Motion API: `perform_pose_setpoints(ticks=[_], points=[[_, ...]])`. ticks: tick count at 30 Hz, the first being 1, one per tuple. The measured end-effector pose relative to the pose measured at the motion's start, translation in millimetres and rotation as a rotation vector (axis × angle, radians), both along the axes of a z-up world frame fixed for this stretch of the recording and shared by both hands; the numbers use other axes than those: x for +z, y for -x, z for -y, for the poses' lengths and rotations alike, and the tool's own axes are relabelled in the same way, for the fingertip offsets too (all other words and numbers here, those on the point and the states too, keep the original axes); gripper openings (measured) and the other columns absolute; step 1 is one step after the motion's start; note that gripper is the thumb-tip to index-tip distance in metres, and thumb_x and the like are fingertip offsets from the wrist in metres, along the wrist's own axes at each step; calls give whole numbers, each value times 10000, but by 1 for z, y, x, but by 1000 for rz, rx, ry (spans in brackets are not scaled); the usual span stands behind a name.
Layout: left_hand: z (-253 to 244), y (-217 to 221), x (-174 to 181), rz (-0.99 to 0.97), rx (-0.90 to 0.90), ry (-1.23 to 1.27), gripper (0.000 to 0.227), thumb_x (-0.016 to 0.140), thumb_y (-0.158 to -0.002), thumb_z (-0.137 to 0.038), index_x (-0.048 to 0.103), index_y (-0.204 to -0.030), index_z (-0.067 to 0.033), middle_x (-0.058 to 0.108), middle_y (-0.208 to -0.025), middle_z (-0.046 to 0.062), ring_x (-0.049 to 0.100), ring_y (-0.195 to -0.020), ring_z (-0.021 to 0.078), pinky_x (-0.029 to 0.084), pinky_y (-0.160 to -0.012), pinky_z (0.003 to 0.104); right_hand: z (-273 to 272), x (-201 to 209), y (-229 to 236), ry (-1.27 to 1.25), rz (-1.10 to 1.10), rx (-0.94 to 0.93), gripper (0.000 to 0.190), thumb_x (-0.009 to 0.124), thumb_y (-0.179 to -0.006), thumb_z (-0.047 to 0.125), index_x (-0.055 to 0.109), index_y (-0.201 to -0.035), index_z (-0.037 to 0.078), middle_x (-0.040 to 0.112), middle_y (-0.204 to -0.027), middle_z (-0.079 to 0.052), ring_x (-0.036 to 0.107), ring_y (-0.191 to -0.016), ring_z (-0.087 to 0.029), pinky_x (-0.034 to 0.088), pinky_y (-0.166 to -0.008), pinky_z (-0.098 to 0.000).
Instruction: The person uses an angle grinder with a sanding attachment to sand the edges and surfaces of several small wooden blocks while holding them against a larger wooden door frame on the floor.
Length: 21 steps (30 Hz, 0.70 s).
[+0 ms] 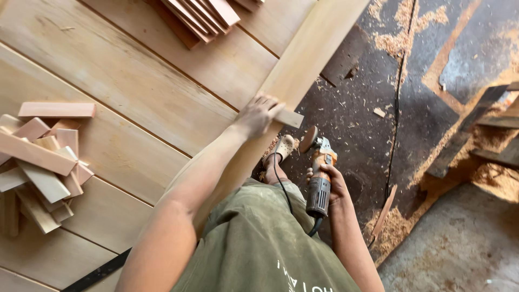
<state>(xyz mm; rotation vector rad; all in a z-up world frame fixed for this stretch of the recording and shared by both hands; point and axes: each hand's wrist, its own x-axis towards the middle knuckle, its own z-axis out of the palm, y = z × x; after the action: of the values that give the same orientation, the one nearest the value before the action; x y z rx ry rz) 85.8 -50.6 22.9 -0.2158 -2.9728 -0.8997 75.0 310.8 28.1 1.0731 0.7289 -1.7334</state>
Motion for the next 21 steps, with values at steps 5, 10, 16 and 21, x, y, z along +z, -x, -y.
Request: perform_pose_setpoints(ticks=[5,10,16,21], points=[[77,-106,3,-314,505,-63,458,755,-867,-46,678,-1317,-81,668,-1159,133,631,-1110,334,512,-986,439,9,0,0,-7,-48,40,639,747,-772,126,421,-1284,-72,640,-947,-198,688,-758,-280,656,-695,-412],[180,-252,21,-210,1389,97,517,548,-982,73,553,-1468,-105,596,-1316,155,563,-1290,350,502,-1063,468,19,-3,-2,-32,-69,84,644,748,-776,138,415,-1279,-88,635,-937,-207,692,-746,-293,655,-694,-406],[245,-305,23,-315,1811,185,780,573,-903,61,300,-1617,-94,366,-1561,229,527,-1380,381,528,-1127,440,29,-4,-3,-35,-70,116,646,745,-764,140,424,-1280,-79,643,-937,-206,696,-744,-301,656,-689,-412],[276,-169,-4,-303,1374,124,752,710,-883,53,410,-1569,-21,417,-1545,265,396,-1444,458,340,-1207,524,28,0,1,-65,-70,89,643,734,-757,120,425,-1288,-70,643,-935,-203,694,-751,-292,653,-693,-411]])
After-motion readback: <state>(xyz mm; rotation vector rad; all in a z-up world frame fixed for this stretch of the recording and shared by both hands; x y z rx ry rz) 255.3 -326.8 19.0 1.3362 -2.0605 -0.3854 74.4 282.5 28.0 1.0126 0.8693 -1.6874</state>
